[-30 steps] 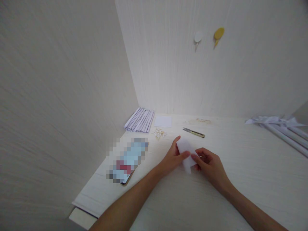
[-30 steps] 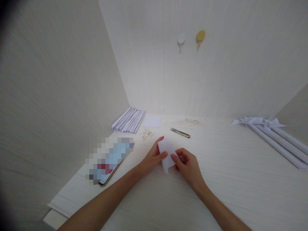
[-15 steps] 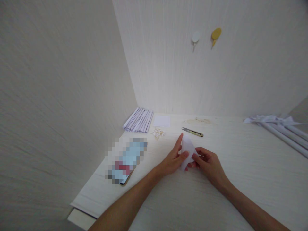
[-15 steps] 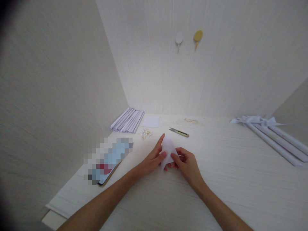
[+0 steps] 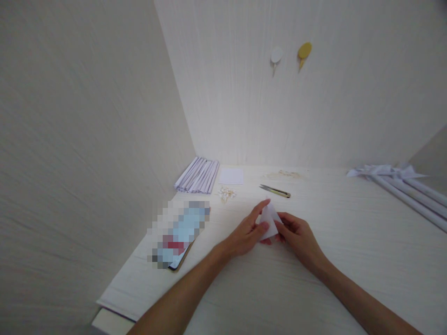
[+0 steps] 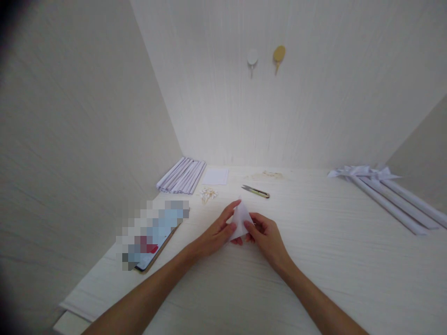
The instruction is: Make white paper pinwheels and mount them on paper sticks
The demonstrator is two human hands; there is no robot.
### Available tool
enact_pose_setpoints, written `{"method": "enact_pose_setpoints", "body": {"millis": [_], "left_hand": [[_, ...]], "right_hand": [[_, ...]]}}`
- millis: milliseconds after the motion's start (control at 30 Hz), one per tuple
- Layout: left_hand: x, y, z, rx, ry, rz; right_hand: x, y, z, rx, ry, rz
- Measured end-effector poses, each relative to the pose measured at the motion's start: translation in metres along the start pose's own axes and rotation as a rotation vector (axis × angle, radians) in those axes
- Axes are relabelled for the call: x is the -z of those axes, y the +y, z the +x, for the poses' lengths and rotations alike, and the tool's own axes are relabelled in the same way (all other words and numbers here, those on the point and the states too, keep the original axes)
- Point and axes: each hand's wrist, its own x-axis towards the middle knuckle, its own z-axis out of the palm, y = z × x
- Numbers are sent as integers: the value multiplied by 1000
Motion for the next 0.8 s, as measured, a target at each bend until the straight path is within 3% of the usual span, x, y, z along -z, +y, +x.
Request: {"method": "enact_pose_setpoints", "body": {"millis": [400,800], "left_hand": [[2,-7,4,11,70,156],[2,-6,3,50,119,248]], "right_hand": [[1,-5,-2,42,-174,90],[-3,-9,-2,16,-236,189]]}}
